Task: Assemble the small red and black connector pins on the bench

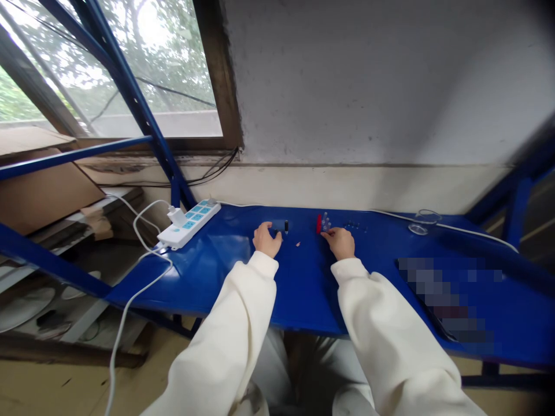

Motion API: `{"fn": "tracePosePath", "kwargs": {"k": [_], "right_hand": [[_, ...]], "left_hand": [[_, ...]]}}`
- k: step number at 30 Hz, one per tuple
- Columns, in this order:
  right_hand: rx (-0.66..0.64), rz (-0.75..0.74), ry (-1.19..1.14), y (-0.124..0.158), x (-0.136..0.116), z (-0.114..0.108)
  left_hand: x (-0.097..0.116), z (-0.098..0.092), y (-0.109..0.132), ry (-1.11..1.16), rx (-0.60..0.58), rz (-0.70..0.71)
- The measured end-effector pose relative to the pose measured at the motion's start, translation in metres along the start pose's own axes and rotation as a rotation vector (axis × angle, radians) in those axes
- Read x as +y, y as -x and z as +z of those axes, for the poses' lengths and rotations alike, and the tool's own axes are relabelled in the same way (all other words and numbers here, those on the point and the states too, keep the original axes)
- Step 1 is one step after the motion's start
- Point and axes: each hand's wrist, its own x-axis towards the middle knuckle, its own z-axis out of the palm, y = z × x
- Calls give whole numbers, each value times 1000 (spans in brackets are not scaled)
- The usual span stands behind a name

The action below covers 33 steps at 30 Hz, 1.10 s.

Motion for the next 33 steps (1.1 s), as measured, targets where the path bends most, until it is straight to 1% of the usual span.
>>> {"fn": "tracePosePath", "kwargs": {"k": [5,8,12,15,19,21,23,25,27,28,30,31,33], "right_hand": [[-49,36,82,2,-4,-4],[-94,60,196,9,-11,-11],[-99,40,283,22,-25,-22],[-125,8,246,29,-33,-24],[-123,-111,183,34,-38,-20],[-100,-170,153,35,-40,-16],[-79,-208,112,36,-40,-14],[-60,-237,50,36,-40,-13],[-39,-266,-49,36,-41,-13],[-28,-283,-116,37,-42,-13],[-35,-328,-284,38,-44,-14],[-59,-350,-379,39,-46,-14],[-138,-386,-558,42,-51,-14]], "left_hand": [[4,0,5,-190,-258,-44],[8,-2,6,-270,-343,-71],[9,-2,4,-295,-381,-77],[8,-1,3,-286,-382,-70],[5,2,3,-270,-395,-25],[4,3,2,-268,-385,-4],[1,5,2,-261,-349,15],[-1,6,1,-240,-293,33],[0,6,1,-181,-204,68],[1,6,1,-127,-147,110],[5,4,3,16,-35,238],[8,3,4,90,10,307],[13,1,7,199,52,424]]}}
